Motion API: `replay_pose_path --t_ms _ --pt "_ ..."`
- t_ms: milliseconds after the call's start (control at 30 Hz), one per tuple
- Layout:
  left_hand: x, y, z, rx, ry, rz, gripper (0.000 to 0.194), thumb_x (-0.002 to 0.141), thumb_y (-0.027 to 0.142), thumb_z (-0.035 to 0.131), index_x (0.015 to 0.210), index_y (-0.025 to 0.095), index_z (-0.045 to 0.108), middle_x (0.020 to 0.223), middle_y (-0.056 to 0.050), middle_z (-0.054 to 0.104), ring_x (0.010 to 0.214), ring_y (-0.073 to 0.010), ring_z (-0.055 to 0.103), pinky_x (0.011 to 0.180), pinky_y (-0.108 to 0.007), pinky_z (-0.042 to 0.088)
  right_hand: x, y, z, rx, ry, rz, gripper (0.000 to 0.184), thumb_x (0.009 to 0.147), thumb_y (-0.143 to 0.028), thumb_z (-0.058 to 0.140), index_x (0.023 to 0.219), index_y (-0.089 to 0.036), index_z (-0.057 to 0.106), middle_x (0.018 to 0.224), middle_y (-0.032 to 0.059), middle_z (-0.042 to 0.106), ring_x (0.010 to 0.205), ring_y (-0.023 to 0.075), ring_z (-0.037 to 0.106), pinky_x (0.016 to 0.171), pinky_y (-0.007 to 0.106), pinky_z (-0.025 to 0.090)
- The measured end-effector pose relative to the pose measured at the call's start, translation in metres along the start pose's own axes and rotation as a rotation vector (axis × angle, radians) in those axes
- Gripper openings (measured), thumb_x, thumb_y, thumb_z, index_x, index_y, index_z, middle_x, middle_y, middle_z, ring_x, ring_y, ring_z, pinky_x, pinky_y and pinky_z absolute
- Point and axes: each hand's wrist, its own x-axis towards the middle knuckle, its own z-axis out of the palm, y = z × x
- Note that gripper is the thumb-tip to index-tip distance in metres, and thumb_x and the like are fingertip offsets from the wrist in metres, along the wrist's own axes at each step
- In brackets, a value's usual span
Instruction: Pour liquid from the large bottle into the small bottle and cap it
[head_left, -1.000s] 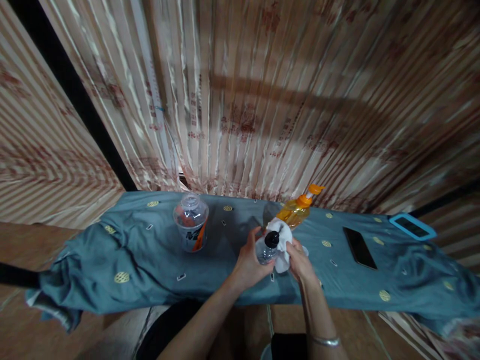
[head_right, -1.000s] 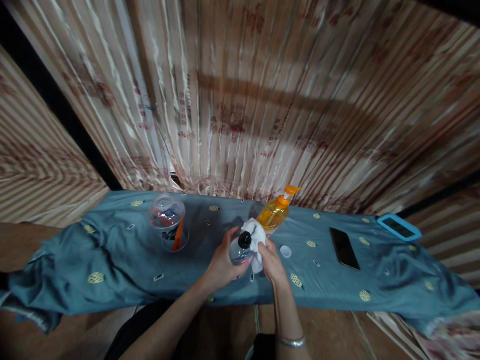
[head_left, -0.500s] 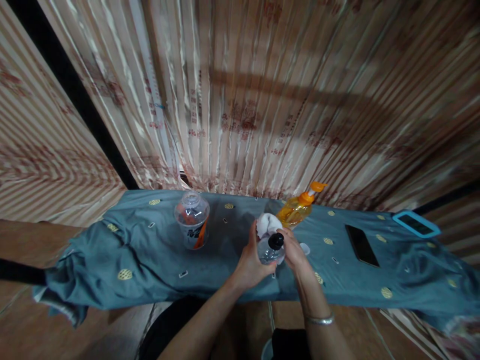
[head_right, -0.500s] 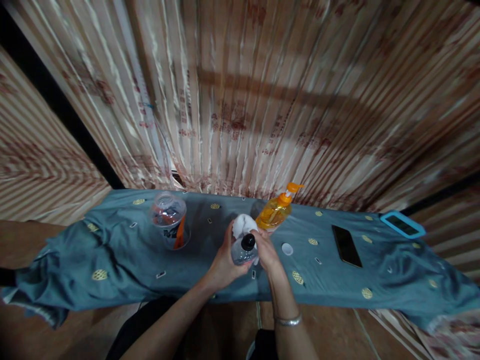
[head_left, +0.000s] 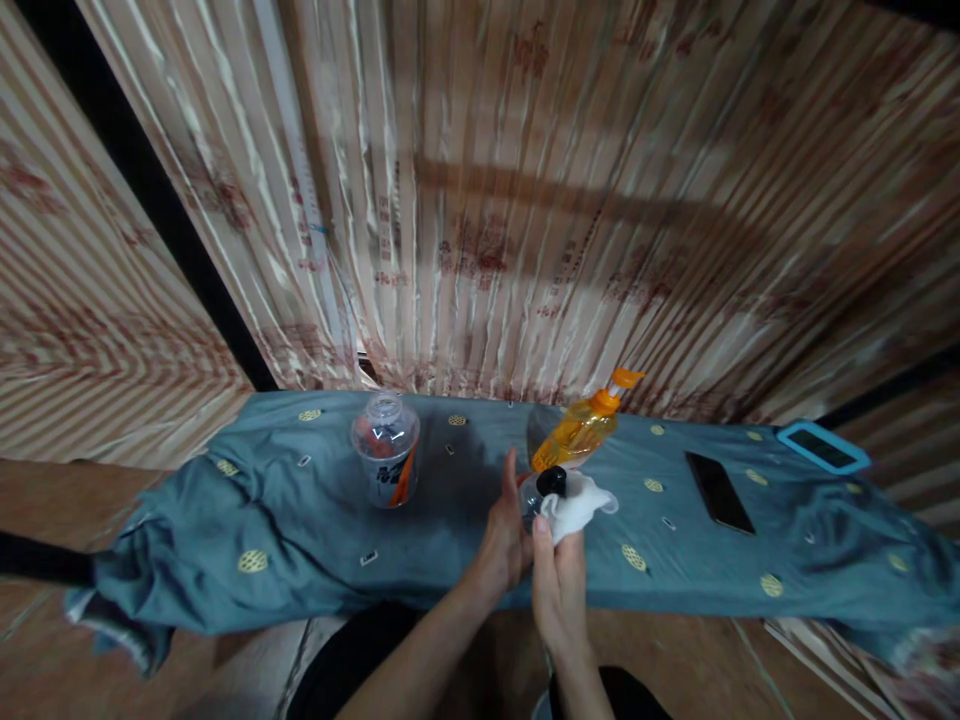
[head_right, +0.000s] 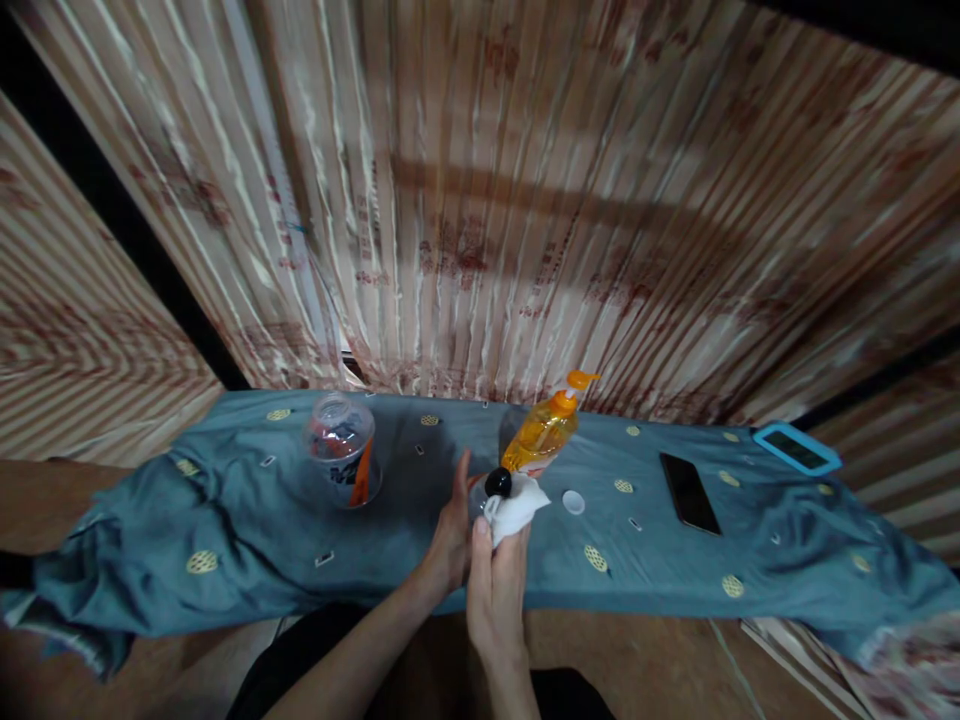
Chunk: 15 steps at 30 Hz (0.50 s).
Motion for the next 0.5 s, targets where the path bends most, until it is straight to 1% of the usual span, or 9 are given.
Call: replay_pose_path --t_ms 33,67,100,133,167,200,300,400,500 --pt "0.000 -0.001 0.002 0.005 0.004 -0.006 0.070 0.081 0.025 0.057 0.141 0.026 0.022 0.119 -0.006 0.062 0.106 -0.0233 0.061 0.094 -0.038 0.049 0.001 -0.003 0.001 -0.026 0.007 -0.043 0.063 0.079 -0.054 0.046 0.131 -0.020 0.035 0.145 0.0060 0.029 0.135 0.0160 0.024 0.113 0.032 0.013" --pt "-0.001 -0.002 0.002 0.009 0.004 -0.010 0.065 0.083 0.026 0.054 0.141 0.026 0.024 0.119 -0.006 0.062 0.107 -0.0230 0.061 0.093 -0.037 0.049 0.003 -0.005 0.002 -0.048 0.021 -0.066 0.061 0.078 -0.053 0.048 0.129 -0.021 0.037 0.143 0.0064 0.033 0.133 0.0164 0.027 0.112 0.032 0.015" --pt "-0.002 -0.002 0.003 0.013 0.001 -0.009 0.063 0.085 0.027 0.051 0.141 0.026 0.024 0.121 -0.006 0.061 0.109 -0.0228 0.060 0.094 -0.037 0.049 0.006 -0.007 0.002 -0.066 0.042 -0.070 0.059 0.077 -0.053 0.051 0.126 -0.020 0.041 0.137 0.0077 0.041 0.129 0.0176 0.034 0.110 0.034 0.021" --pt "-0.004 -0.002 0.002 0.019 -0.003 0.003 0.067 0.084 0.027 0.053 0.142 0.026 0.021 0.125 -0.006 0.059 0.112 -0.0231 0.058 0.096 -0.037 0.048 0.010 -0.009 0.002 -0.080 0.073 -0.057 0.058 0.075 -0.054 0.053 0.121 -0.020 0.046 0.128 0.0091 0.049 0.122 0.0193 0.042 0.106 0.035 0.027" --pt "-0.006 -0.002 0.001 0.026 -0.019 0.025 0.074 0.080 0.027 0.057 0.143 0.025 0.017 0.129 -0.007 0.056 0.116 -0.0238 0.056 0.098 -0.037 0.046 0.014 -0.010 0.003 -0.090 0.110 -0.034 0.057 0.072 -0.055 0.056 0.115 -0.018 0.050 0.118 0.0101 0.056 0.113 0.0207 0.049 0.100 0.037 0.034" --pt "-0.008 -0.001 -0.001 0.053 -0.063 0.078 0.082 0.078 0.026 0.059 0.144 0.022 0.011 0.134 -0.009 0.051 0.121 -0.0249 0.052 0.101 -0.039 0.044 0.018 -0.012 0.004 -0.093 0.148 -0.010 0.056 0.070 -0.056 0.057 0.110 -0.017 0.053 0.108 0.0106 0.060 0.103 0.0213 0.055 0.092 0.037 0.039" --pt "-0.012 -0.001 -0.005 0.094 -0.078 0.139 0.083 0.079 0.022 0.055 0.144 0.017 0.004 0.141 -0.014 0.044 0.128 -0.0247 0.045 0.105 -0.041 0.039 0.026 -0.015 0.007 -0.067 0.210 0.034 0.055 0.065 -0.059 0.061 0.096 -0.014 0.058 0.089 0.0104 0.065 0.082 0.0197 0.060 0.075 0.034 0.046" --pt "-0.012 0.000 -0.006 0.090 -0.065 0.137 0.081 0.078 0.017 0.054 0.144 0.018 0.006 0.141 -0.014 0.043 0.129 -0.0230 0.044 0.108 -0.041 0.036 0.032 -0.015 0.006 -0.005 0.190 0.048 0.050 0.062 -0.055 0.065 0.092 -0.015 0.060 0.085 0.0085 0.067 0.076 0.0169 0.062 0.071 0.029 0.048" --pt "-0.010 0.003 -0.005 0.049 -0.067 0.073 0.091 0.069 0.014 0.064 0.142 0.023 0.010 0.136 -0.010 0.049 0.123 -0.0235 0.050 0.105 -0.041 0.041 0.040 -0.011 -0.001 0.075 0.074 0.060 0.048 0.060 -0.049 0.069 0.094 -0.017 0.061 0.092 0.0069 0.068 0.082 0.0158 0.063 0.075 0.027 0.050"
